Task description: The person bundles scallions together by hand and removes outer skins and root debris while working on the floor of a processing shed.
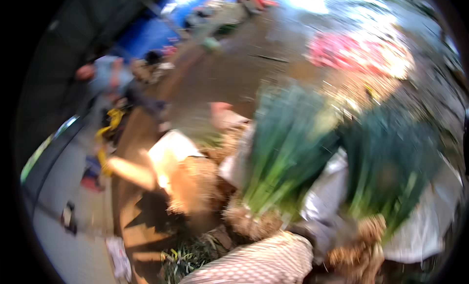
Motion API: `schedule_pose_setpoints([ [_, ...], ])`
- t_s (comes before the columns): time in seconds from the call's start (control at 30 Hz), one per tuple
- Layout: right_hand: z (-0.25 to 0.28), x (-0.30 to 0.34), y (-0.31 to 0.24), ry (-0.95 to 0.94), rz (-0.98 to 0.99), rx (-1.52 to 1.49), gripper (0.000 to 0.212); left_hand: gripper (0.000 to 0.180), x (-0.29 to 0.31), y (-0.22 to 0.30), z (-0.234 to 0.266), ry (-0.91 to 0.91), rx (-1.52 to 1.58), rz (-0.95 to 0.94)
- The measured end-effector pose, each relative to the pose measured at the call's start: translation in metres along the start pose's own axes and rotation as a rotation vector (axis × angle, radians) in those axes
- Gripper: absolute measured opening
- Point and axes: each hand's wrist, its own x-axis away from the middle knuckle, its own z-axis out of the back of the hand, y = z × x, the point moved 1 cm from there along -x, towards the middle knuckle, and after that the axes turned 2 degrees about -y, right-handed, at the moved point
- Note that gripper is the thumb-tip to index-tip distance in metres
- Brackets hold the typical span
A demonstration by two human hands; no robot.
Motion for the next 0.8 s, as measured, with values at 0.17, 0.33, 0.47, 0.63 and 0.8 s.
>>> schedule_pose_setpoints([
  [0.17, 0.001, -0.024, 0.016, 0.242, -0.151, 0.284, 0.022, 0.018, -0.004, -0.016, 0.086, -0.403, 0.066, 0.130],
  [0.33, 0.068, -0.041, 0.017, 0.491, -0.126, 0.575, 0.019, 0.021, -0.011, -0.015, 0.045, -0.534, -0.144, 0.179],
  [0.47, 0.064, -0.047, 0.043, 0.141, -0.229, 1.095, 0.026, 0.023, -0.043, 0.002, 0.057, -0.627, -0.074, 0.191],
  [0.63, -0.029, -0.019, 0.063, -0.053, -0.199, 0.271, 0.049, 0.034, -0.095, -0.001, 0.038, -0.960, -0.107, 0.081],
  [0.8, -0.018, -0.012, 0.066, 0.093, -0.090, 0.029, 0.065, 0.048, -0.095, -0.013, 0.006, -0.942, 0.016, 0.114],
])
